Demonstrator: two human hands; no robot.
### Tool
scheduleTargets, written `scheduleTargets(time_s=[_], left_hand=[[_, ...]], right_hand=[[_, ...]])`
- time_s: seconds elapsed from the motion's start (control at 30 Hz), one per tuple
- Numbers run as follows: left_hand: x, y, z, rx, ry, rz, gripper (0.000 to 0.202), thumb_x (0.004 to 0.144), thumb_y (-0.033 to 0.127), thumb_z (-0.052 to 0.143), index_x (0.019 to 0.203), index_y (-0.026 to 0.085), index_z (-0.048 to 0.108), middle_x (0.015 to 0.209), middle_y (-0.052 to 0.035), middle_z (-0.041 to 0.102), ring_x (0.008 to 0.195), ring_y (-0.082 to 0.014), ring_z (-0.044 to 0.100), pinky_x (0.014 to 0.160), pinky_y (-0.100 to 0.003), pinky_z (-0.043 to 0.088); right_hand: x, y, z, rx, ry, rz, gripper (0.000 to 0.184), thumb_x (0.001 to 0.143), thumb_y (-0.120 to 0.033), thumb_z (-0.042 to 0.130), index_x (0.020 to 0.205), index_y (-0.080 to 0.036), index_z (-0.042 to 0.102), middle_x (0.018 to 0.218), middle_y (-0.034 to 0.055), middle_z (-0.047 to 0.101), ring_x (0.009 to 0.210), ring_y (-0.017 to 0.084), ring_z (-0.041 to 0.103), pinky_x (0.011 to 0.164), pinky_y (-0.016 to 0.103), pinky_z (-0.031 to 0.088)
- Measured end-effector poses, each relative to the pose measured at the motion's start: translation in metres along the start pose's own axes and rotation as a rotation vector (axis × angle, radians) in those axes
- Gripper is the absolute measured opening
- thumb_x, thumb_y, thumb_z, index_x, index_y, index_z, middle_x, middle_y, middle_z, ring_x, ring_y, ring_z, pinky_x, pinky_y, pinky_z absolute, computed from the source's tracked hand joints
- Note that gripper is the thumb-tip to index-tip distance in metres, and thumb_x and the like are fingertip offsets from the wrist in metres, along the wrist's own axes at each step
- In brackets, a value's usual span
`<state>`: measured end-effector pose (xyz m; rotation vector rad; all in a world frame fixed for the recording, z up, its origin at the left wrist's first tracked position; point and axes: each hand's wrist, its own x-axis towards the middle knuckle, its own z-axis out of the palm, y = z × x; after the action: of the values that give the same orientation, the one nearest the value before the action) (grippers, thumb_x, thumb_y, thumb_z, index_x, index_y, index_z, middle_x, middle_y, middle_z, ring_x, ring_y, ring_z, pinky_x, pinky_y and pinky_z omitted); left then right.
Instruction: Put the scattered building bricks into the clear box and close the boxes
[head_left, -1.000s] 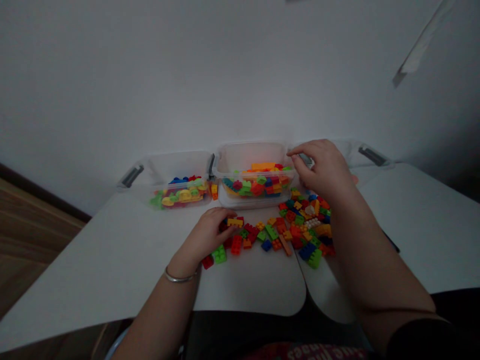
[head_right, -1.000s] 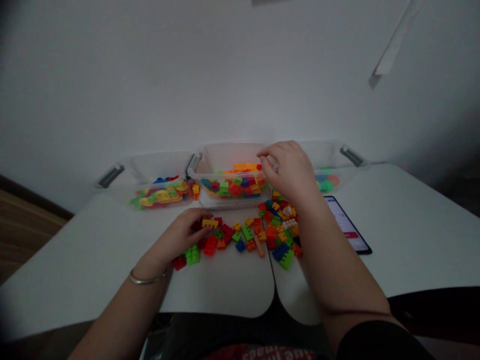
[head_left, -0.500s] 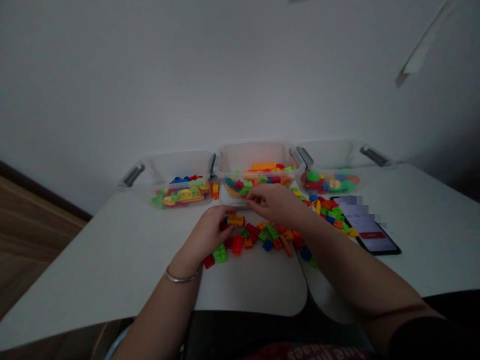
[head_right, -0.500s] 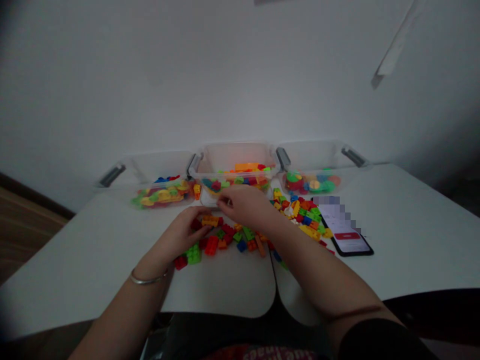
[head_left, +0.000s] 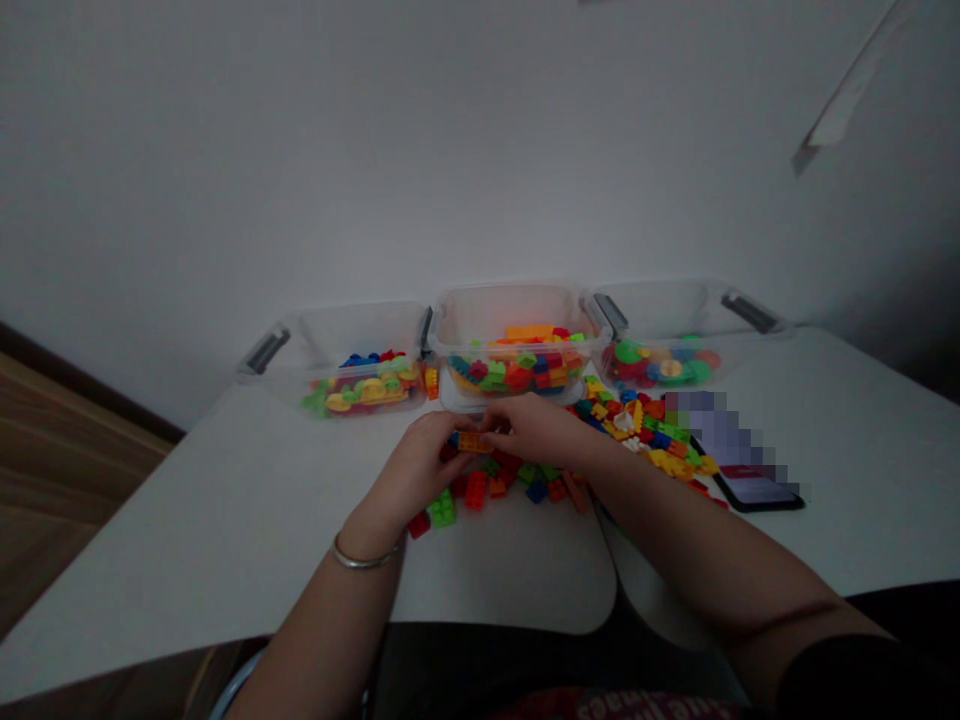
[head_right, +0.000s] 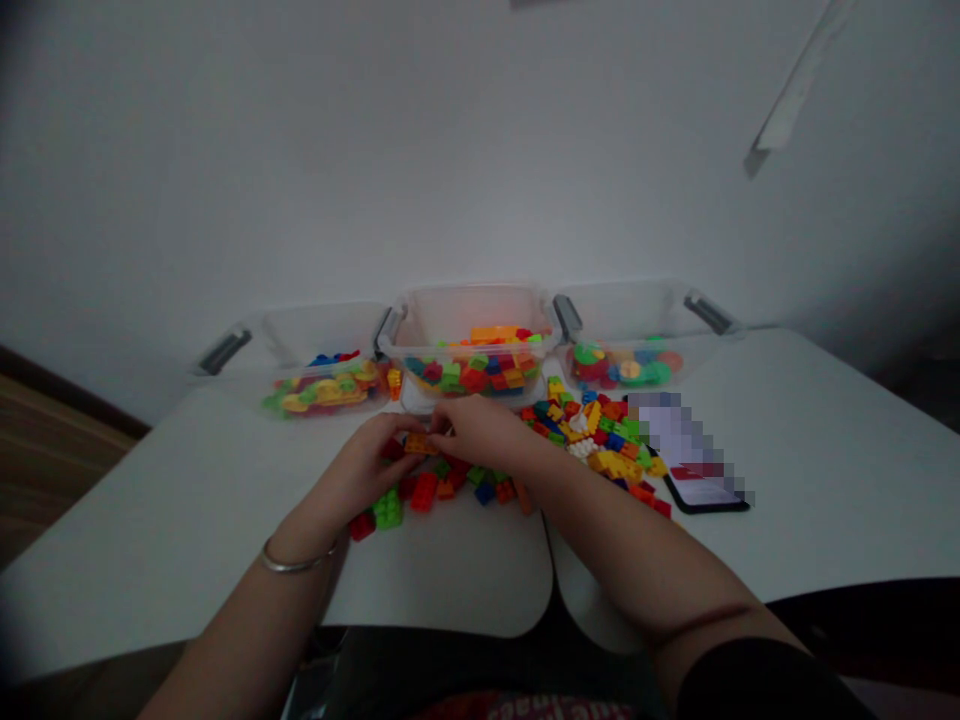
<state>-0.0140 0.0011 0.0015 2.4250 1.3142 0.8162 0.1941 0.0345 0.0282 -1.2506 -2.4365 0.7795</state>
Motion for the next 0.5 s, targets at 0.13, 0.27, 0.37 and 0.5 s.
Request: scheduleTargets(time_s=[0.13, 0.27, 0.37, 0.5], left_hand=[[-0.0005, 0.0015, -0.0010, -0.001, -0.004, 0.021, 0.023, 0.084, 0.016, 0.066, 0.107, 0.020, 0.066, 0.105, -0.0072, 0.073, 0.100, -0.0249, 0.068, 0.091, -0.041, 0.054], [-0.0012, 0.0027, -0.0012, 0.006, 0.012, 0.020, 0.024, 0.084, 0.019, 0.068, 0.108, 0.020, 0.066, 0.105, -0.0077, 0.072, 0.099, -0.0253, 0.068, 0.090, -0.041, 0.054], [-0.0020, 0.0007, 0.0003, -0.002, 0.041, 0.015, 0.030, 0.083, 0.019, 0.069, 0.112, 0.021, 0.064, 0.106, -0.0075, 0.072, 0.099, -0.0253, 0.068, 0.089, -0.041, 0.055], [-0.0035, -0.0059, 0.0013, 0.019, 0.118, 0.030, 0.033, 0.084, 0.019, 0.065, 0.117, 0.019, 0.061, 0.110, -0.0096, 0.071, 0.101, -0.0257, 0.067, 0.089, -0.041, 0.055]], right_hand=[[0.0008, 0.0019, 0.0031, 0.058, -0.002, -0.001, 0.016, 0.088, -0.035, 0.066, 0.092, -0.019, 0.069, 0.088, 0.0028, 0.075, 0.075, 0.016, 0.067, 0.061, 0.024, 0.044], [0.0006, 0.0029, 0.0036, 0.119, -0.006, -0.040, 0.015, 0.088, -0.034, 0.066, 0.090, -0.019, 0.066, 0.087, 0.0028, 0.074, 0.074, 0.015, 0.065, 0.062, 0.025, 0.044], [0.0011, 0.0028, 0.0045, 0.193, -0.016, -0.063, 0.015, 0.088, -0.033, 0.067, 0.091, -0.019, 0.065, 0.088, 0.0034, 0.073, 0.076, 0.016, 0.066, 0.064, 0.027, 0.046], [0.0012, 0.0004, -0.0013, 0.356, 0.003, -0.091, 0.018, 0.087, -0.032, 0.069, 0.099, -0.019, 0.065, 0.093, 0.0039, 0.072, 0.079, 0.016, 0.066, 0.069, 0.027, 0.051]])
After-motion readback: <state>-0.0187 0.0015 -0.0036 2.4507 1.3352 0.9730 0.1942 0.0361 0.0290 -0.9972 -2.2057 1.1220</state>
